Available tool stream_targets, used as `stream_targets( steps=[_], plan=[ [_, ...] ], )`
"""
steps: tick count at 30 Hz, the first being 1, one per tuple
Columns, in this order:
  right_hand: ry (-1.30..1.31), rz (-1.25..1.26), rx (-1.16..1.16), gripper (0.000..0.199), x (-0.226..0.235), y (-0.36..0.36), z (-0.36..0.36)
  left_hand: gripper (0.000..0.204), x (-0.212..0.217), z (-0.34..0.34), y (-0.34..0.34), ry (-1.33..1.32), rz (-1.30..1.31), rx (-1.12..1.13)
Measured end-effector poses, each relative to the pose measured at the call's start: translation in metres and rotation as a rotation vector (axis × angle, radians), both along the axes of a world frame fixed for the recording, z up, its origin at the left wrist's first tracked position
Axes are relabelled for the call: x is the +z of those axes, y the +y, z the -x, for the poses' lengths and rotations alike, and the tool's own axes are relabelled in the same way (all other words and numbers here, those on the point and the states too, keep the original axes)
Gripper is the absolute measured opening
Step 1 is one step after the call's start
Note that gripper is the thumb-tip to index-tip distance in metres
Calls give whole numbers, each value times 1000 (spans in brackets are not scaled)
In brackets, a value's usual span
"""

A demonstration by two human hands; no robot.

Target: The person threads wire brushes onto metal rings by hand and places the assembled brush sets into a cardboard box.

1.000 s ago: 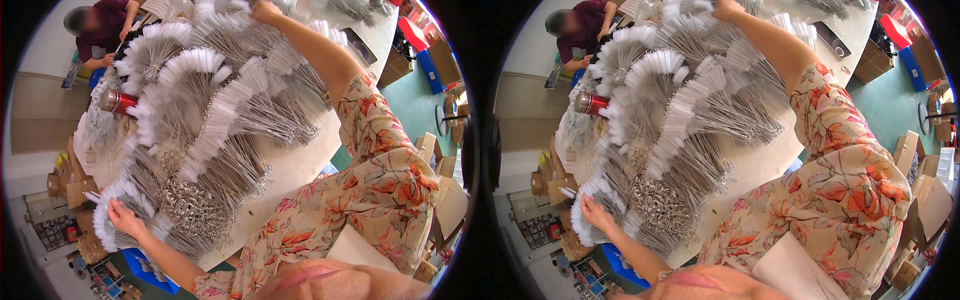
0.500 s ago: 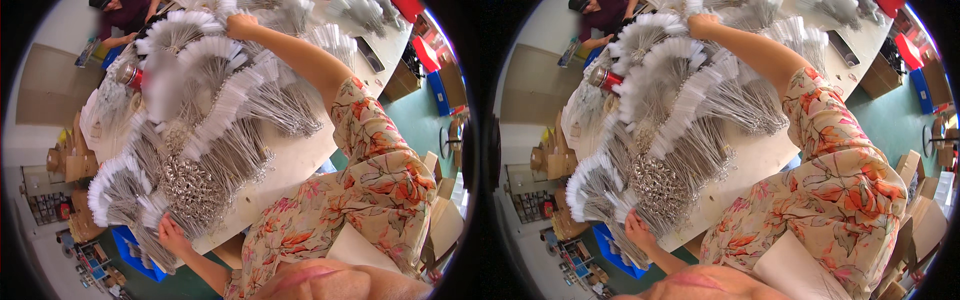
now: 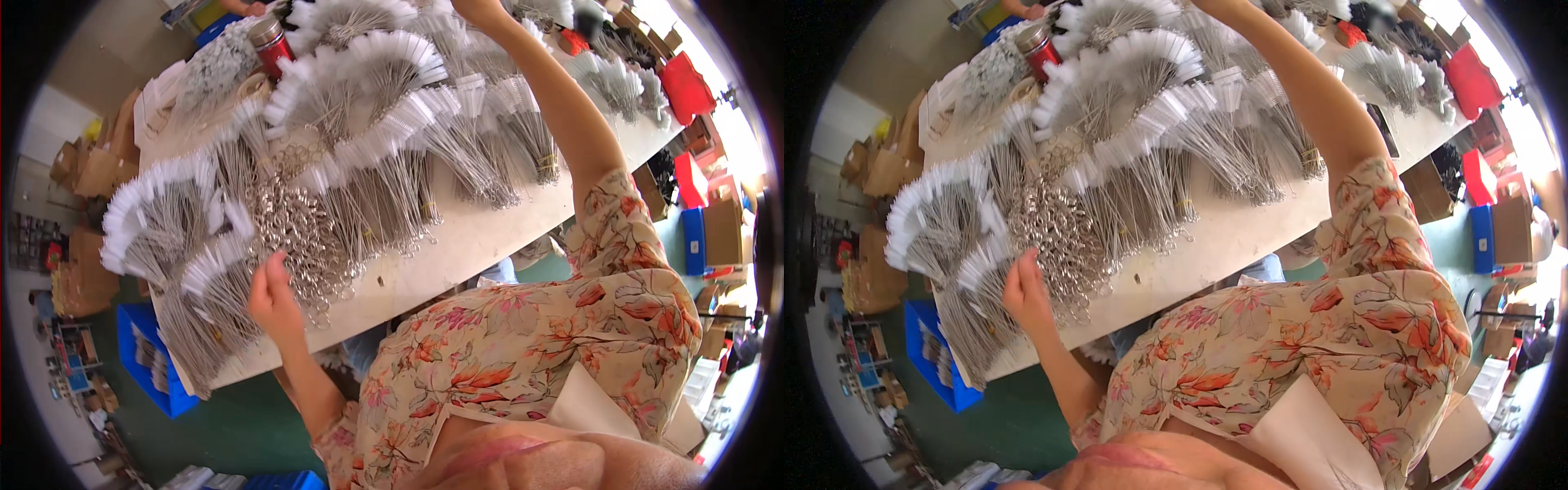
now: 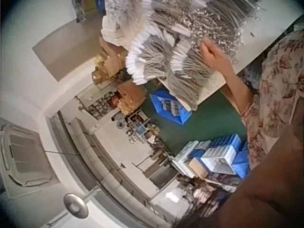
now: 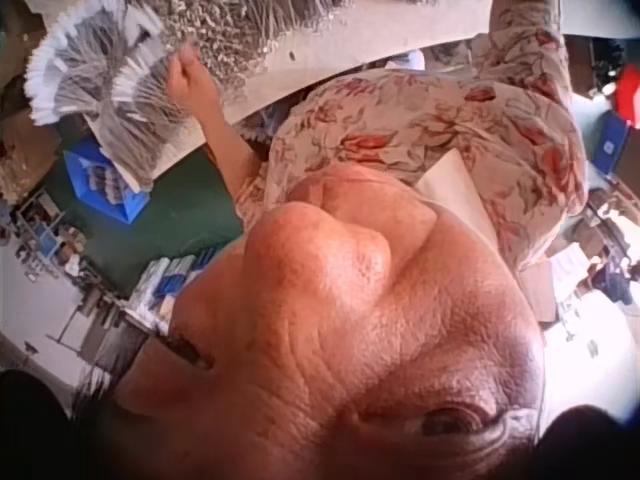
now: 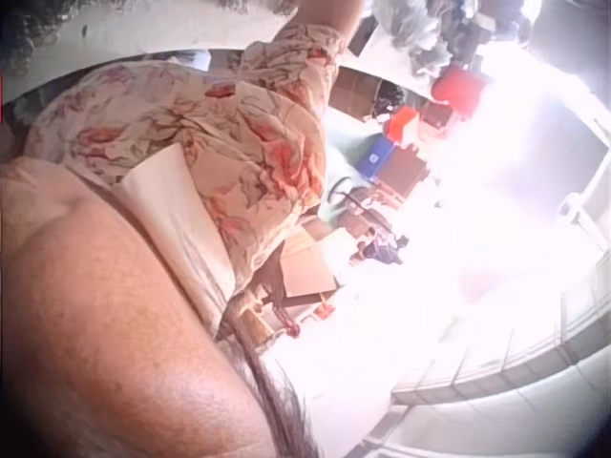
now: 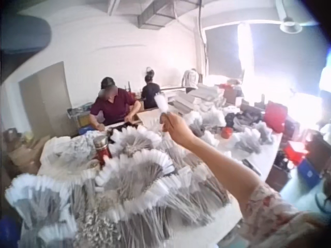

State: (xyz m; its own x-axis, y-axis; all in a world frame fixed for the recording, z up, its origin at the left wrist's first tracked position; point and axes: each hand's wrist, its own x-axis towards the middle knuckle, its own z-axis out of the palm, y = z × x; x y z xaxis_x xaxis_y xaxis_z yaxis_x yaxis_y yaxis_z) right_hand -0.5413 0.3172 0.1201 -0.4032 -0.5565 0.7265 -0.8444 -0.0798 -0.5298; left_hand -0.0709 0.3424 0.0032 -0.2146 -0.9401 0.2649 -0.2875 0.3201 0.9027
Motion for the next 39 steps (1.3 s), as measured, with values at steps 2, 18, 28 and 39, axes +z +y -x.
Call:
stream_targets(
  steps=[2, 18, 28, 39],
  plan=[
    [-425, 154, 576, 19, -17, 6, -73, 21, 9, 30, 11, 154, 46, -93],
    [-1374, -248, 865, 32, -173, 129, -235, 31, -66, 110, 50, 268, 717, -377],
    [-140, -1056, 480, 16, -125, 184, -170, 29, -141, 61, 98, 67, 230, -524],
    [-488, -1142, 804, 14, -162, 172, -243, 36, -113, 48, 96, 141, 359, -470]
  ],
)
